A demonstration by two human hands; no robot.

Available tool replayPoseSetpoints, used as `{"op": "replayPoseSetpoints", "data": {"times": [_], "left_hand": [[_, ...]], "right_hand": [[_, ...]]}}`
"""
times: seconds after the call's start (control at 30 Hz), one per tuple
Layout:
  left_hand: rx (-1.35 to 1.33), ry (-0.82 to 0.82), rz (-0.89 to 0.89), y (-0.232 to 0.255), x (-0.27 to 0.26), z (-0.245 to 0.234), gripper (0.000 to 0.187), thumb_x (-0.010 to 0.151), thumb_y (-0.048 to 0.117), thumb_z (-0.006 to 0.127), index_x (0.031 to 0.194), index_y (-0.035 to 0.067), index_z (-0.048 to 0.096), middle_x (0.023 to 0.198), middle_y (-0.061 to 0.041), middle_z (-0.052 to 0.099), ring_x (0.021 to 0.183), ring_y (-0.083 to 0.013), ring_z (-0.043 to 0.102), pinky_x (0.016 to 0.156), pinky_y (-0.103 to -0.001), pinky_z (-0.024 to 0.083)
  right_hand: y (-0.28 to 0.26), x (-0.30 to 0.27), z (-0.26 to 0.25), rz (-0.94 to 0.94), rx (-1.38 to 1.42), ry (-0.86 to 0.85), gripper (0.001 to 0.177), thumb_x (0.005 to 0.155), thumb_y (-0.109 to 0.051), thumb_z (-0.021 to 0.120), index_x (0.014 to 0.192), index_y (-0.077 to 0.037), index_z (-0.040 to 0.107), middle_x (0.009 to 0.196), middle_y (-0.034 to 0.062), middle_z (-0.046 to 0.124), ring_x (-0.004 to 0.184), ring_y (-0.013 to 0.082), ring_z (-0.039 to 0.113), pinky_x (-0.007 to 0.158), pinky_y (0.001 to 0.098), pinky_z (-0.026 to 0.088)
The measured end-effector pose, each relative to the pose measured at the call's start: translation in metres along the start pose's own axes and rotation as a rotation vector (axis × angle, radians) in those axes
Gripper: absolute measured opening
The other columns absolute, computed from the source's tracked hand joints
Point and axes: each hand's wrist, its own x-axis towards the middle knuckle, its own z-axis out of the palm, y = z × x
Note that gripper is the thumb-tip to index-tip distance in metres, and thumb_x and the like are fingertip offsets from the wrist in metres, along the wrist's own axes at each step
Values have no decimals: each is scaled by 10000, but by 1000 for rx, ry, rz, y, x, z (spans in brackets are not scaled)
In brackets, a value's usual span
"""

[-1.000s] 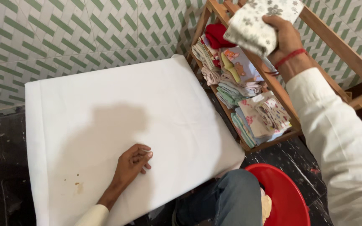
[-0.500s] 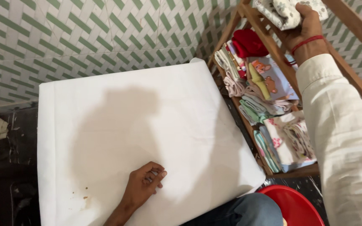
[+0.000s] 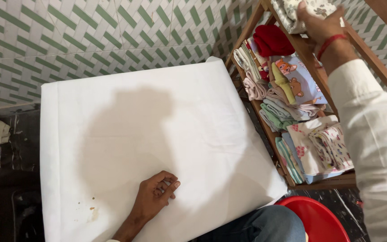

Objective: The person folds a floral-patterned cloth, a yellow t-shirt, and a white long-sleeved shirt on a white-covered surface. Each item is smoothed and folded into a compact rectangle before being placed into a wooden shelf unit.

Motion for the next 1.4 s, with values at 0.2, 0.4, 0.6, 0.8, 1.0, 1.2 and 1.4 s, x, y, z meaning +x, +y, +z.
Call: {"op": "replayPoseSetpoints", "data": {"times": [0.2, 0.4, 0.6, 0.8, 1.0, 1.2, 1.4], "left_hand": [[-14, 1, -1, -3, 0, 0, 180, 893, 185, 742, 975, 27, 720, 876, -63, 754, 618, -126, 715, 464, -265, 533], [-20, 1, 1, -2, -1, 0, 179, 893, 183, 745, 959, 18, 725, 865, -66, 748, 619, -131, 711, 465, -268, 526], [-36, 2, 20, -1, -1, 0, 179, 890, 177, 746, 966, 18, 719, 860, -66, 748, 624, -130, 711, 466, -266, 525], [3, -1, 13, 0, -2, -1, 169, 899, 184, 739, 957, 25, 727, 855, -61, 752, 626, -126, 717, 472, -260, 530], [-19, -3, 30, 0, -4, -1, 168, 899, 183, 738, 953, 24, 729, 849, -61, 742, 628, -126, 705, 474, -262, 524], [0, -5, 17, 1, -5, 0, 169, 905, 201, 730, 954, 39, 723, 849, -45, 742, 624, -127, 708, 476, -264, 527], [17, -11, 66, 0, -6, -1, 181, 911, 207, 727, 946, 29, 717, 849, -59, 739, 636, -131, 718, 481, -270, 536]], "right_hand": [[24, -3, 5, -307, 122, -66, 859, 889, -514, 920, 1464, 18, 567, 1384, 252, 625, 1205, 267, 691, 976, 352, 608], [26, 24, 19, -435, -105, 86, 758, 951, -438, 950, 1347, 113, 613, 1233, 265, 693, 1054, 275, 743, 876, 342, 615], [33, 47, 32, -378, 176, 28, 806, 843, -363, 918, 1306, 161, 516, 1123, 268, 710, 932, 259, 790, 776, 313, 681], [59, 82, 34, -573, 110, -7, 778, 992, -354, 921, 1428, 160, 532, 1288, 299, 649, 1097, 278, 756, 891, 328, 618], [43, 43, 23, -320, 178, -100, 810, 906, -340, 887, 1431, 94, 449, 1199, 239, 703, 987, 258, 773, 773, 294, 663], [27, -9, 20, -494, 107, -24, 666, 930, -218, 901, 1396, 121, 570, 1190, 212, 734, 1025, 199, 767, 807, 267, 652], [19, -5, 25, -341, 86, -25, 654, 880, -242, 850, 1381, 50, 548, 1084, 188, 735, 889, 198, 738, 676, 286, 588]]}}
